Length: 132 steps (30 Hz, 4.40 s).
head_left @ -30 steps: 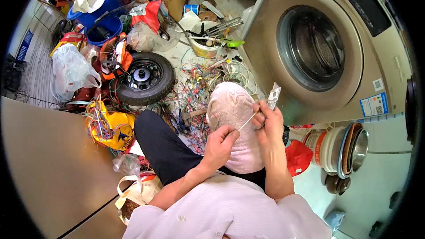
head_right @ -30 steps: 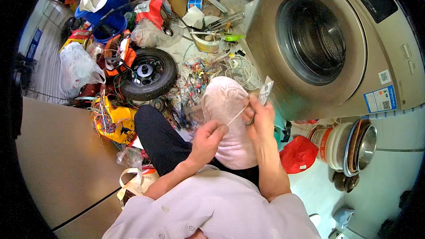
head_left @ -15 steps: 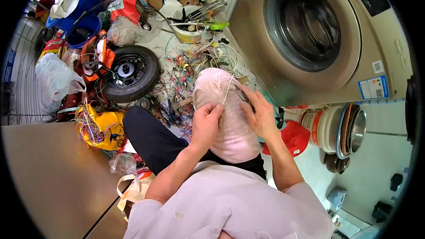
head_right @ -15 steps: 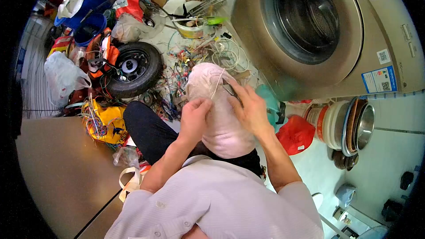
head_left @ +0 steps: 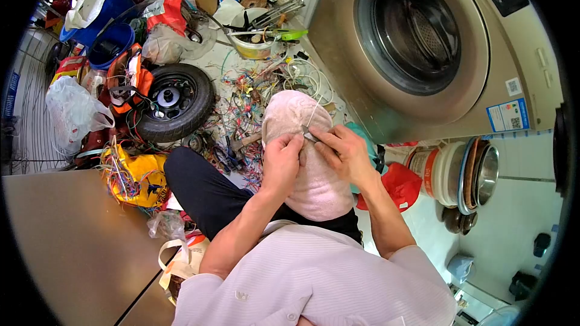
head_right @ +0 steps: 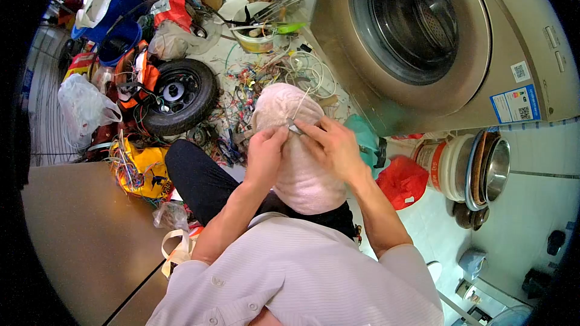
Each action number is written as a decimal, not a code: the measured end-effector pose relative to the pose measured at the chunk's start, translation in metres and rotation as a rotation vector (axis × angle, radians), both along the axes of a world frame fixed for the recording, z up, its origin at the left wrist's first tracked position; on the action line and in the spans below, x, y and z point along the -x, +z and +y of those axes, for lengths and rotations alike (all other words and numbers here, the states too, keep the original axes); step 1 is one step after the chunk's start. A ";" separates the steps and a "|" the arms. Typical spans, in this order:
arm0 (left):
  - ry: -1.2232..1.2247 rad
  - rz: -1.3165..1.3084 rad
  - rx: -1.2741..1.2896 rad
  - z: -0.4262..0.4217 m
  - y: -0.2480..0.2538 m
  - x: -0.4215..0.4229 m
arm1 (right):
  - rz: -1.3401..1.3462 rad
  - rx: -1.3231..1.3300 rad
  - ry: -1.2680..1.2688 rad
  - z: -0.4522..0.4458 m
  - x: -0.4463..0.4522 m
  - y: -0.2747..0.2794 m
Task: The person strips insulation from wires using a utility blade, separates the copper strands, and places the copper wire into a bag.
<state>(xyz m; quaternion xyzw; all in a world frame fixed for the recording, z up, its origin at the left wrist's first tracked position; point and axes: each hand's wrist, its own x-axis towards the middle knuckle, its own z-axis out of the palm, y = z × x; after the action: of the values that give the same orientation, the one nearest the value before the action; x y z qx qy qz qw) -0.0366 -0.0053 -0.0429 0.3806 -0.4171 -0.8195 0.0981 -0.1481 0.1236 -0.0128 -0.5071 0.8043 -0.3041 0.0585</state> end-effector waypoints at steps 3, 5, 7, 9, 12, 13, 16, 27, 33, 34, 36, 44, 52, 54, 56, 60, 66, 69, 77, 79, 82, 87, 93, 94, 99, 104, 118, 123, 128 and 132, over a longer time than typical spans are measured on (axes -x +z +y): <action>-0.034 0.001 0.078 0.002 0.005 0.002 | 0.013 0.013 0.007 0.002 0.005 -0.003; -0.039 0.001 0.062 0.003 -0.003 0.003 | 0.033 0.017 0.009 0.003 0.007 -0.006; -0.040 0.021 0.085 0.003 -0.008 0.004 | 0.037 0.008 -0.003 0.004 0.007 -0.007; -0.042 0.038 0.107 0.003 -0.009 0.002 | 0.039 -0.002 -0.016 0.004 0.005 -0.007; -0.062 0.037 0.207 0.000 -0.004 0.000 | 0.060 0.022 -0.029 0.002 0.003 -0.006; -0.067 0.025 0.141 0.000 -0.002 -0.002 | 0.081 0.023 -0.032 0.002 0.002 -0.007; -0.059 0.031 0.049 0.000 -0.012 -0.008 | 0.110 0.033 -0.041 0.001 -0.001 -0.006; -0.039 0.007 0.070 0.007 0.001 -0.039 | 0.127 0.029 -0.080 0.006 0.000 -0.008; -0.072 0.044 0.039 0.008 -0.001 -0.055 | 0.120 0.042 -0.080 0.009 0.000 -0.010; -0.067 0.042 0.040 0.009 0.000 -0.056 | 0.115 0.064 -0.074 0.009 0.001 -0.010; -0.062 0.037 0.042 0.011 0.003 -0.062 | 0.107 0.086 -0.069 0.010 0.001 -0.011; -0.099 0.038 -0.034 0.014 0.012 -0.095 | -0.194 0.124 -0.119 0.017 0.006 0.001; -0.264 -0.014 0.296 -0.013 0.035 -0.087 | -0.131 0.181 -0.069 0.020 -0.009 0.036; -0.411 -0.009 0.608 -0.018 0.038 -0.083 | -0.025 0.096 0.070 0.014 -0.015 0.047; -0.435 -0.008 0.730 -0.017 0.047 -0.078 | -0.031 0.089 0.087 0.010 -0.017 0.055; -0.512 0.010 0.940 -0.014 0.065 -0.071 | -0.080 -0.042 0.267 0.009 -0.013 0.053; -0.634 0.091 1.020 -0.025 0.063 -0.071 | -0.110 -0.113 0.352 0.020 -0.016 0.042; -0.799 0.207 1.159 -0.040 0.070 -0.074 | -0.115 -0.120 0.356 0.029 -0.027 0.039; -0.618 0.135 1.158 -0.079 0.069 -0.073 | -0.262 -0.012 0.075 0.047 -0.018 0.033; -0.407 0.026 0.923 -0.081 0.072 -0.066 | -0.613 -0.011 -0.167 0.042 -0.021 0.042; -0.296 0.063 0.690 -0.046 0.058 -0.051 | -1.124 0.116 -0.450 0.031 -0.025 0.035; -0.367 0.144 0.305 0.008 0.041 -0.027 | -1.350 0.349 -0.512 0.021 -0.031 0.020; -0.423 0.079 0.239 0.013 0.049 -0.013 | -1.225 0.407 -0.524 0.017 -0.032 0.001; -0.404 0.032 0.269 0.013 0.047 -0.012 | -1.228 0.409 -0.526 0.018 -0.031 0.000; -0.374 -0.029 0.323 0.007 0.028 -0.006 | -0.917 0.172 -0.491 0.025 -0.016 0.015; -0.338 -0.084 0.313 0.005 0.024 0.003 | -0.066 0.167 -0.303 0.040 -0.002 0.009; -0.328 -0.093 0.396 0.004 0.021 0.010 | -0.042 0.030 -0.032 0.041 0.008 -0.006; -0.342 -0.099 0.583 0.008 0.017 0.010 | -0.165 0.026 0.028 0.041 0.017 -0.004; -0.343 -0.121 0.620 0.010 0.019 0.009 | -0.184 -0.004 0.071 0.041 0.021 -0.006; -0.322 -0.107 0.720 0.010 0.009 0.007 | -0.159 0.001 0.046 0.039 0.019 -0.006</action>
<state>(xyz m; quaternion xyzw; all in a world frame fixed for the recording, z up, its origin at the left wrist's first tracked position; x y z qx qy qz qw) -0.0433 0.0049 -0.0335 0.2936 -0.7367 -0.6047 0.0738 -0.1672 0.1626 -0.0192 -0.4995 0.7853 -0.3423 0.1291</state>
